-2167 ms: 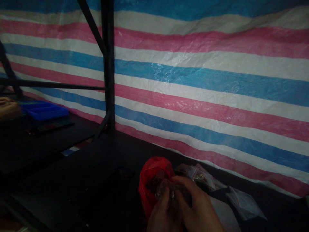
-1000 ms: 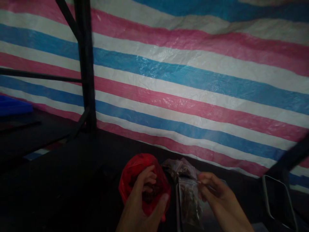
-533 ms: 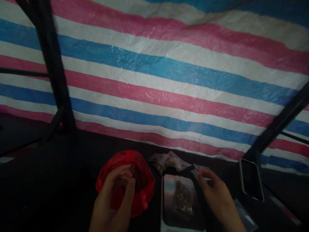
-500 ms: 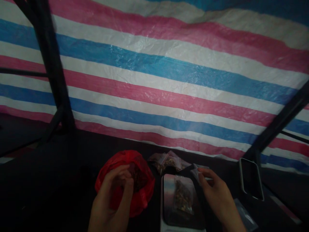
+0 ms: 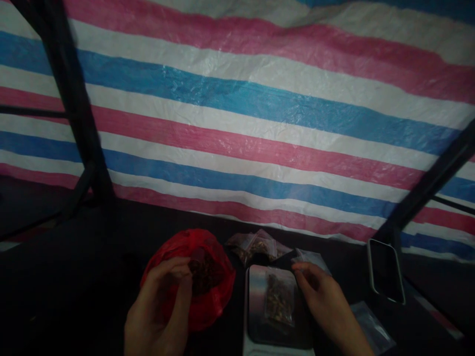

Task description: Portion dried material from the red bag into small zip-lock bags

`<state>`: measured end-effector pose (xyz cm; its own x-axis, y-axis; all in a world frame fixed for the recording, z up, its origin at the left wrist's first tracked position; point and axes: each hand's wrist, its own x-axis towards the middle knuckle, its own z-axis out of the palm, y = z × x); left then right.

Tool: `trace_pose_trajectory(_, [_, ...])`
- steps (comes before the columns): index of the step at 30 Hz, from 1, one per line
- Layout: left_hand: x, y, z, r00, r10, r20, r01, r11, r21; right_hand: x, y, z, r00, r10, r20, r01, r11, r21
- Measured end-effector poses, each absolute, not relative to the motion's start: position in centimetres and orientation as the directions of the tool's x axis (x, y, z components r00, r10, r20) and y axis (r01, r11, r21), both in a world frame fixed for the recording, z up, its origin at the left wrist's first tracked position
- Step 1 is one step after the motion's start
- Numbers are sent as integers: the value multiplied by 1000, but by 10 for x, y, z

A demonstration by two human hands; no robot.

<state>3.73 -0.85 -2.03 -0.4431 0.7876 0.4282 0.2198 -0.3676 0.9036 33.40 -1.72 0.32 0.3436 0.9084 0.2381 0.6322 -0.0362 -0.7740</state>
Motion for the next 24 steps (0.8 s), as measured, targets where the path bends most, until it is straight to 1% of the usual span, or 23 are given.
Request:
trace_pose_trajectory(6, [40,-7,-19,-458,778,430,216,-372,903,334,-17,-2,295,908,299,695,11,-719])
trace_pose_trajectory(9, [41,-6,-18,-448,785,429,217,-370,903,329,-17,-5,286,911,298,693,18,-721])
trace_pose_trajectory(14, [43,-7,-21,-439,777,451,226,-390,893,321,-15,-7,272,929,250,679,-1,-734])
trace_pose_trajectory(16, [48,-9,-21,-420,797,434,219,-375,901,317,-14,-3,266,928,262,663,21,-748])
trace_pose_trajectory(19, [65,-14,-17,-326,865,382,178,-340,923,307,-16,9,235,929,287,559,113,-822])
trace_pose_trajectory(20, [72,-16,-15,-249,903,352,153,-322,934,302,-16,14,215,936,277,491,142,-859])
trace_pose_trajectory(22, [86,-18,-11,-245,920,306,107,-288,952,286,-16,21,159,959,235,322,174,-930])
trace_pose_trajectory(24, [94,-17,-10,-193,952,239,67,-230,971,268,-14,25,101,973,205,151,189,-970])
